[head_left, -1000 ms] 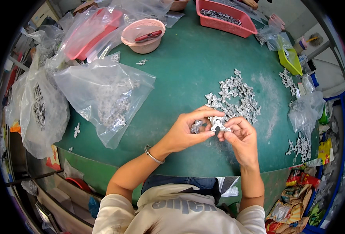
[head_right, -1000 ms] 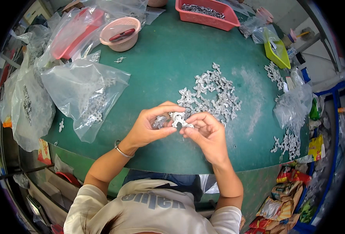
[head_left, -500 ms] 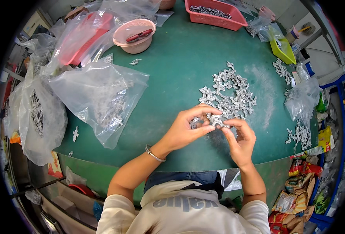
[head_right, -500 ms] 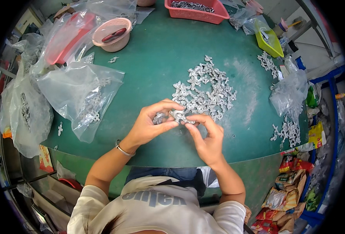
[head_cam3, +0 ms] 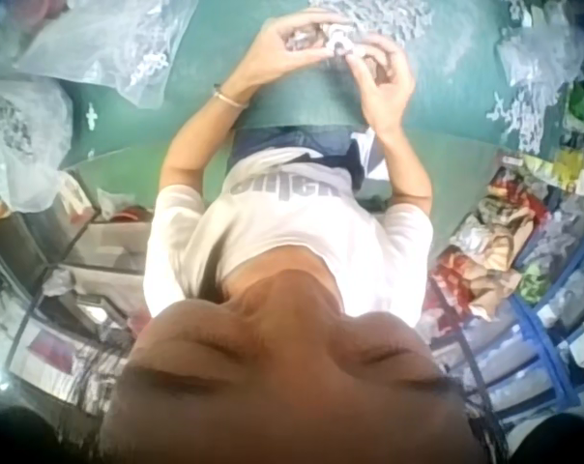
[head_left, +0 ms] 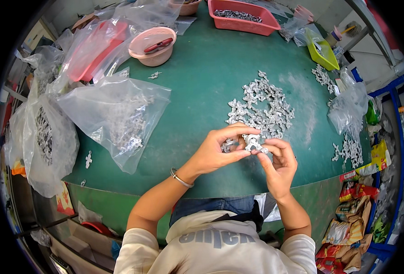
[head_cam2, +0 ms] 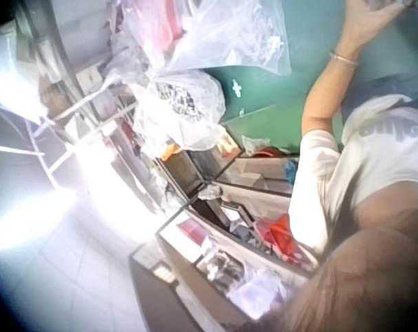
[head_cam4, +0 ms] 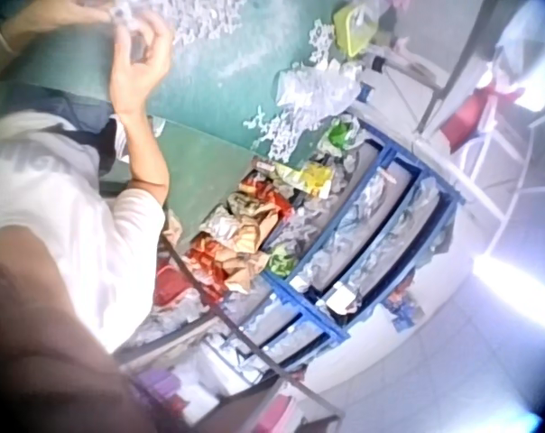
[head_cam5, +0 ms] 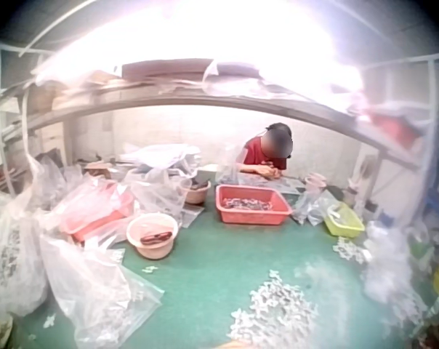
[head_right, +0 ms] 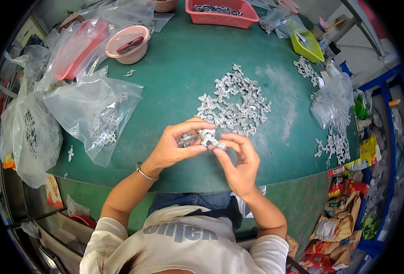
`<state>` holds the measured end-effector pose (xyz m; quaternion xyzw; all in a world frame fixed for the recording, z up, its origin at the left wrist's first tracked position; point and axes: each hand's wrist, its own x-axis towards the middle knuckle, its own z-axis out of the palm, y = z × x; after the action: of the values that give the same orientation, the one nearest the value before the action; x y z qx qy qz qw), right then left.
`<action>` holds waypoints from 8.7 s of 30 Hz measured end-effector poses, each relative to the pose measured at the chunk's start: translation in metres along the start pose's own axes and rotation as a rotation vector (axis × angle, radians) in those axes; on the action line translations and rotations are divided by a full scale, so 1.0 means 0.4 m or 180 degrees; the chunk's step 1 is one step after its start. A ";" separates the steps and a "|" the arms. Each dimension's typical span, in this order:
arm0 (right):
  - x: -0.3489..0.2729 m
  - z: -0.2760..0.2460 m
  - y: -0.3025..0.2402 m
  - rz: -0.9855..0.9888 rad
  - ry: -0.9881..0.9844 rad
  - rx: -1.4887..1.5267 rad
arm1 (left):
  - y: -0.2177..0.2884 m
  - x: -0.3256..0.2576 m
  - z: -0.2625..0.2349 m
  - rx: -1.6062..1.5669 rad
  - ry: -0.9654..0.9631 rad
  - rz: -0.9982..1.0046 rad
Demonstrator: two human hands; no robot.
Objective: The person sorts small metal hardware components by hand, picking them from a pile and placing them into separate piles and plastic bags on a workbench.
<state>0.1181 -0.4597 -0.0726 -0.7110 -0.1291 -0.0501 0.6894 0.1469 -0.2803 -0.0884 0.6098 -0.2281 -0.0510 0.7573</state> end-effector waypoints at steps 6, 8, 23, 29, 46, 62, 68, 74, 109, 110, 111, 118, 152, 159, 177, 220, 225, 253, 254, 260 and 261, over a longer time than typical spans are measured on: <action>-0.014 -0.003 -0.008 -0.0105 -0.0043 -0.0146 | 0.006 -0.003 0.004 -0.0453 -0.0020 -0.0135; -0.015 -0.003 -0.010 -0.0042 -0.0044 -0.0036 | 0.006 -0.004 0.003 -0.0466 -0.0067 -0.0117; -0.029 0.019 -0.006 -0.0295 0.0117 0.0201 | -0.003 -0.007 -0.010 -0.0404 -0.0224 -0.0055; -0.006 0.010 0.013 0.0382 -0.0331 -0.0322 | -0.046 -0.004 -0.001 -0.0479 0.0167 -0.0631; 0.080 -0.038 0.070 -0.0776 -0.0927 -0.2602 | -0.003 -0.322 -0.135 0.3329 0.2468 -0.1163; 0.170 -0.109 0.141 -0.0501 -0.0457 -0.2317 | 0.086 -0.112 -0.056 0.3477 0.1263 -0.0338; 0.181 -0.057 0.024 0.1077 -0.0971 0.0380 | 0.068 0.036 0.006 0.1873 0.0757 0.0226; 0.173 -0.044 -0.059 0.1086 -0.1188 0.0328 | 0.022 0.046 0.010 0.1891 0.0534 0.0932; 0.145 -0.008 0.008 0.0611 -0.0779 0.0379 | 0.030 -0.012 -0.016 -0.0683 0.0510 -0.1113; 0.144 -0.008 0.009 0.0592 -0.0767 0.0283 | 0.029 -0.014 -0.022 -0.0697 0.0369 -0.1237; 0.141 -0.006 0.010 0.0572 -0.0755 0.0188 | 0.025 -0.011 -0.023 -0.1328 0.0410 -0.1442; 0.136 0.018 0.037 -0.0842 -0.1368 -0.1781 | 0.013 0.015 0.022 -0.2242 0.0652 -0.2796; 0.094 -0.056 0.046 0.0914 -0.0575 0.0790 | -0.020 -0.011 0.026 0.0227 0.1052 -0.0169; 0.080 -0.042 0.027 0.0519 -0.0682 0.0563 | -0.036 -0.022 0.028 -0.0022 0.1066 -0.0283; 0.059 -0.016 0.018 0.0516 -0.0483 0.0547 | -0.031 -0.029 0.020 -0.0669 0.1102 -0.0810; 0.210 -0.071 0.161 -0.0647 -0.0834 -0.3280 | 0.052 -0.088 -0.128 0.3479 -0.0164 -0.0794; 0.179 -0.070 0.137 0.0102 -0.0007 -0.0938 | 0.008 -0.027 -0.047 0.1389 -0.0121 -0.0819; 0.029 -0.009 -0.019 0.0270 -0.0273 0.0461 | -0.009 -0.037 0.006 0.0874 0.0823 0.0538; 0.027 -0.009 -0.019 0.0230 -0.0245 0.0348 | -0.008 -0.037 0.006 0.0879 0.0829 0.0547; 0.027 -0.016 0.000 -0.0167 -0.0210 -0.0550 | 0.001 -0.039 -0.004 0.0904 0.0630 0.0289; 0.025 -0.018 0.006 -0.0082 -0.0273 -0.0615 | 0.003 -0.040 -0.012 0.0928 0.0538 0.0206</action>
<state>0.1292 -0.4659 -0.0722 -0.7739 -0.1623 -0.0407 0.6108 0.1345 -0.2700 -0.0927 0.7076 -0.1882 0.0584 0.6786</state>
